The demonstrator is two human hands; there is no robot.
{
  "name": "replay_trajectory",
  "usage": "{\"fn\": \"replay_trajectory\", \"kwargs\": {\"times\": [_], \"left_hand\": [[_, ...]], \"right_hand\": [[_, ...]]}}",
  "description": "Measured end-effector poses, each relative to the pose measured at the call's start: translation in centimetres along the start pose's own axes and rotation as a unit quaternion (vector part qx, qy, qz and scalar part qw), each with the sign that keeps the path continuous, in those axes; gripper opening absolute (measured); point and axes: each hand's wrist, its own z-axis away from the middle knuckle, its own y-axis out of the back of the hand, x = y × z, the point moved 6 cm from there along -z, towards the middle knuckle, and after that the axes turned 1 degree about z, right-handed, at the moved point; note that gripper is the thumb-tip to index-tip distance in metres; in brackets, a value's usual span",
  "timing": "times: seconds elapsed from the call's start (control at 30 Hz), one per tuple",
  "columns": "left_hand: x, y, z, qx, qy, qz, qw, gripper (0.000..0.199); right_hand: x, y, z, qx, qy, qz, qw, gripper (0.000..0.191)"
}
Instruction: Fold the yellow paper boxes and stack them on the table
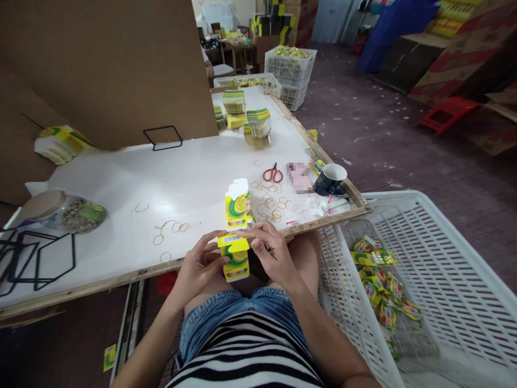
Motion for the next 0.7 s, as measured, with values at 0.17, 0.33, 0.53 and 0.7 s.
{"fn": "replay_trajectory", "kwargs": {"times": [0.17, 0.33, 0.53, 0.7], "left_hand": [[0.2, -0.4, 0.0, 0.014, -0.001, -0.033, 0.999, 0.049], [0.2, -0.7, 0.1, -0.017, 0.009, -0.030, 0.999, 0.051], [0.3, -0.5, 0.0, -0.007, 0.020, 0.026, 0.999, 0.055], [0.3, -0.8, -0.1, -0.008, 0.023, 0.060, 0.998, 0.055]], "right_hand": [[1.6, -1.4, 0.3, -0.069, -0.153, -0.018, 0.986, 0.039], [2.4, -1.4, 0.1, -0.061, -0.187, 0.071, 0.978, 0.037], [2.1, -1.6, -0.2, -0.089, -0.165, 0.131, 0.974, 0.048], [1.3, -0.7, -0.6, -0.024, -0.079, 0.067, 0.994, 0.028]]}}
